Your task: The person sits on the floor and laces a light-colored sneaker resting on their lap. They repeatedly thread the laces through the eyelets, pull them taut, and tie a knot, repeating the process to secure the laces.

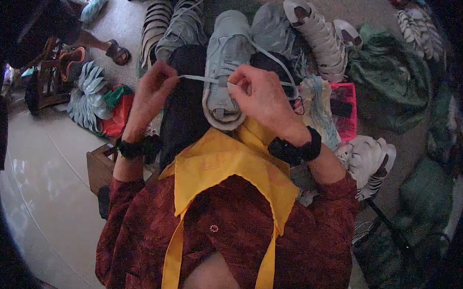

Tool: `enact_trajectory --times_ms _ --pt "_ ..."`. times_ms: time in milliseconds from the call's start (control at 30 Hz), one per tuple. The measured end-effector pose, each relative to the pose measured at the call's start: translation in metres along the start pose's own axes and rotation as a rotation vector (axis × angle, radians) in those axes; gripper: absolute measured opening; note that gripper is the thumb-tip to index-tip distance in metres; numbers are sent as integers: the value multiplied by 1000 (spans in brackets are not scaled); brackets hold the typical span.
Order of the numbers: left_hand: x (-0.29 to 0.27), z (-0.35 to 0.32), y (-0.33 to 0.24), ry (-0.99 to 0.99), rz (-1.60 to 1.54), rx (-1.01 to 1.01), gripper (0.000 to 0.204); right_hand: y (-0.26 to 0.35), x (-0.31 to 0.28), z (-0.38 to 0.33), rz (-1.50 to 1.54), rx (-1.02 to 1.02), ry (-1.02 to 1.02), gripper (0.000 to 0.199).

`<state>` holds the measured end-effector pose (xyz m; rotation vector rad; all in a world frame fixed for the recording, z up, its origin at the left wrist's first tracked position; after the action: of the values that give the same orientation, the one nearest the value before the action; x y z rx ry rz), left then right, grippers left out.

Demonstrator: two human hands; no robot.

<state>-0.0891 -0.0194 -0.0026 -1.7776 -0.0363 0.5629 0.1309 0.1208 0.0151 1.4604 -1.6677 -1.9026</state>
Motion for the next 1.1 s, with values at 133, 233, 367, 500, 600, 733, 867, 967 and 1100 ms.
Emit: enact_trajectory --times_ms 133,233,367,500,600,733,867,967,1100 --pt "-4 -6 -15 -86 109 94 9 7 -2 0 -54 16 1 18" --pt "23 -6 -36 -22 74 121 10 10 -2 1 -64 12 10 17" --pt "51 3 -25 91 -1 111 9 9 -3 3 -41 -11 13 17" --pt "38 5 -15 132 -49 62 11 3 -10 1 25 -6 12 17" --pt "-5 1 0 44 31 -49 15 -5 -31 1 42 38 106 18" --pt "-66 -12 33 -165 384 -31 20 -17 -48 -1 197 45 153 15" --pt "-121 -42 101 -320 819 -115 25 -5 -42 7 44 -112 85 16" --pt "-137 -59 136 -287 802 -197 24 11 -30 18 -109 -347 -28 21" --pt "-117 -50 137 -89 748 -116 20 30 -11 33 -324 -719 -148 24"
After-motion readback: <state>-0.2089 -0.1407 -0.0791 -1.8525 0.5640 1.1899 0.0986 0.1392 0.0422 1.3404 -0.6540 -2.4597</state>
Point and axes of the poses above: each hand's wrist, its own z-axis towards the middle knuckle, its own x-axis out of the palm, y = z × x, the point moved 4 cm from there along z, towards the middle knuckle, and after that the axes turned 5 degrees about -z, right-handed, at the moved point
